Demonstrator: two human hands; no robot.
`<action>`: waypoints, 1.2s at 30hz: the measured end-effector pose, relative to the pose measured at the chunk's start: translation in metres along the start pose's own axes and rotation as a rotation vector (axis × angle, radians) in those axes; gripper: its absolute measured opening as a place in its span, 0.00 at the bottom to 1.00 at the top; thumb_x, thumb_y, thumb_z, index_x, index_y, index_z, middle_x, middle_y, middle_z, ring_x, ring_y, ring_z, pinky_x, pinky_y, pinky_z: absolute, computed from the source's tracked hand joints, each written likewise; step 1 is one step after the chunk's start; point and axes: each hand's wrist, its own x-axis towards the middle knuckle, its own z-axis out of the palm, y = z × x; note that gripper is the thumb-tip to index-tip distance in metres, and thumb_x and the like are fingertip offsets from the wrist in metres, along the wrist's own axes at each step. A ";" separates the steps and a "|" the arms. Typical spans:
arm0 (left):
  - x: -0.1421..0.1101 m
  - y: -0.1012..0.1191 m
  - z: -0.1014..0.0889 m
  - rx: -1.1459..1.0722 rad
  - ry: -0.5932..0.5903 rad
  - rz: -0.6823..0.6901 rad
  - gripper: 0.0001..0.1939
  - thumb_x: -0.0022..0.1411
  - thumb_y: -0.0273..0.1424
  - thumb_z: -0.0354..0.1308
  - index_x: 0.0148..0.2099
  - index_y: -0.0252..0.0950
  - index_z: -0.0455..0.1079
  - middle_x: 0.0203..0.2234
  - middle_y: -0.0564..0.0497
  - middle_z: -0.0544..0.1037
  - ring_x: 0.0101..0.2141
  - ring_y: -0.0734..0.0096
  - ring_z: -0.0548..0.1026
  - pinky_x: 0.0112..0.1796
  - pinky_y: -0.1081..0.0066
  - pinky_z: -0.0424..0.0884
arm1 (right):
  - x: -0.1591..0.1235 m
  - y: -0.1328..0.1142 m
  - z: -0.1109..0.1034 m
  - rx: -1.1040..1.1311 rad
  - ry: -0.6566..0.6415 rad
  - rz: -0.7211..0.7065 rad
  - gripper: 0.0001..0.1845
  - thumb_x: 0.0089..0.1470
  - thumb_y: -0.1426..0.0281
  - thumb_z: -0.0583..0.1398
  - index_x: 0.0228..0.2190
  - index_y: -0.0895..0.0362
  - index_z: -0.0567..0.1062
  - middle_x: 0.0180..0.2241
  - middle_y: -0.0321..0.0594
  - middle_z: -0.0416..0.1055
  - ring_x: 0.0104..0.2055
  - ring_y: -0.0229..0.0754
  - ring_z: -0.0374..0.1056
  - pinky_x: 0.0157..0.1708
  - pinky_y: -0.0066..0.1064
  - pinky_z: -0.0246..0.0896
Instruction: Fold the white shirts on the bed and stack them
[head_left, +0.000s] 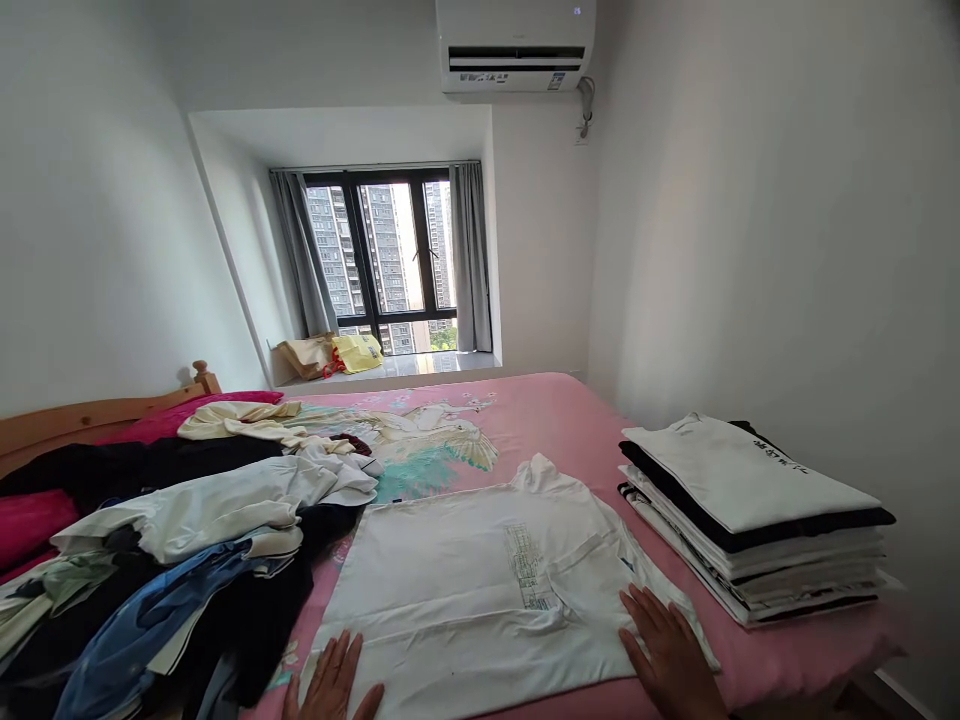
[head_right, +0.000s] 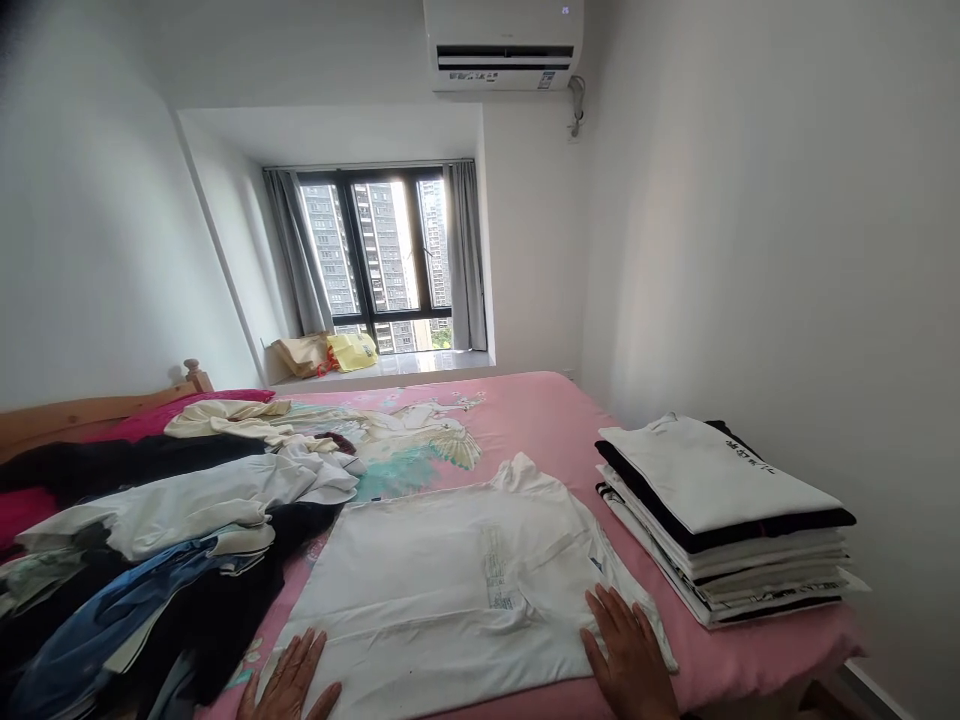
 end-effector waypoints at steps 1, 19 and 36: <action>0.000 0.000 0.001 -0.001 0.002 -0.005 0.39 0.58 0.55 0.36 0.66 0.42 0.41 0.65 0.55 0.42 0.64 0.61 0.39 0.60 0.50 0.30 | 0.000 0.001 0.001 -0.001 0.003 -0.002 0.28 0.57 0.54 0.48 0.55 0.53 0.66 0.58 0.40 0.60 0.60 0.50 0.54 0.58 0.49 0.47; -0.002 0.008 0.002 -0.026 0.130 0.001 0.37 0.58 0.52 0.41 0.65 0.40 0.48 0.64 0.51 0.48 0.63 0.60 0.45 0.59 0.50 0.33 | 0.001 -0.002 -0.008 -0.017 0.015 0.010 0.25 0.57 0.59 0.48 0.53 0.54 0.68 0.57 0.41 0.62 0.60 0.48 0.55 0.58 0.48 0.47; 0.008 0.015 0.002 0.028 0.109 0.030 0.36 0.58 0.46 0.39 0.65 0.38 0.49 0.64 0.49 0.51 0.64 0.62 0.42 0.59 0.52 0.35 | 0.012 -0.009 -0.036 0.055 0.001 0.059 0.24 0.58 0.62 0.50 0.54 0.57 0.65 0.57 0.46 0.61 0.61 0.48 0.52 0.60 0.47 0.41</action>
